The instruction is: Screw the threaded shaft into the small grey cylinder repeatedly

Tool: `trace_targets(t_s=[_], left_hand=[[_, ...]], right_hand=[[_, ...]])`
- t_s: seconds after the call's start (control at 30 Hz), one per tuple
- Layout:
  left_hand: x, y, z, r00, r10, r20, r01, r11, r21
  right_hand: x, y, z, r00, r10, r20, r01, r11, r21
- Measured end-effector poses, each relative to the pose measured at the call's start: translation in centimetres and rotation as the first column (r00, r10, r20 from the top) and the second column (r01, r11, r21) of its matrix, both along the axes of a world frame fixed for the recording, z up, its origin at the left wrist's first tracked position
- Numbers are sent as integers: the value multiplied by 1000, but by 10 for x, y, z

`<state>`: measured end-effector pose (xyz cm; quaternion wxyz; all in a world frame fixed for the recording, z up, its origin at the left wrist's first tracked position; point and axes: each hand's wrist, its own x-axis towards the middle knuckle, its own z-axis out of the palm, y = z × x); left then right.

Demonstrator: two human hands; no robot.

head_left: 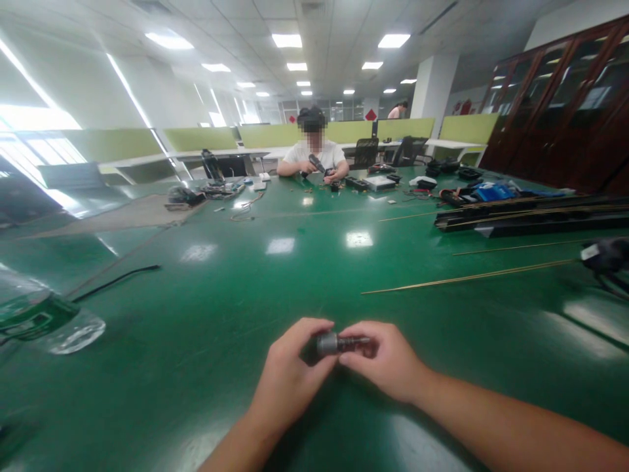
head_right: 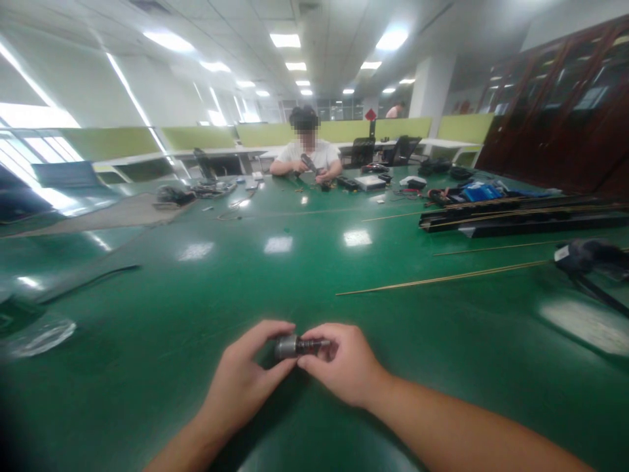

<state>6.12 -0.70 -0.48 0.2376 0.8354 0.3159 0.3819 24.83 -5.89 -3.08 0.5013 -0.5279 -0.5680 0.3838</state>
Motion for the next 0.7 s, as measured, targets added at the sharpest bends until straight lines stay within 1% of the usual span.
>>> trace_targets(t_s=[0.13, 0.33, 0.53, 0.7], left_hand=[[1, 1, 3, 998, -57, 9, 57, 998, 18], [1, 3, 1, 999, -53, 6, 53, 999, -3], [0, 1, 0, 999, -48, 1, 48, 998, -38], [1, 2, 1, 999, -44, 2, 44, 998, -36]], right_hand=[[0, 0, 1, 999, 13, -43, -13, 1000, 6], [1, 1, 1, 994, 16, -110, -18, 1000, -23], [1, 2, 0, 985, 50, -167, -59, 997, -49], [1, 2, 0, 989, 35, -144, -44, 997, -59]])
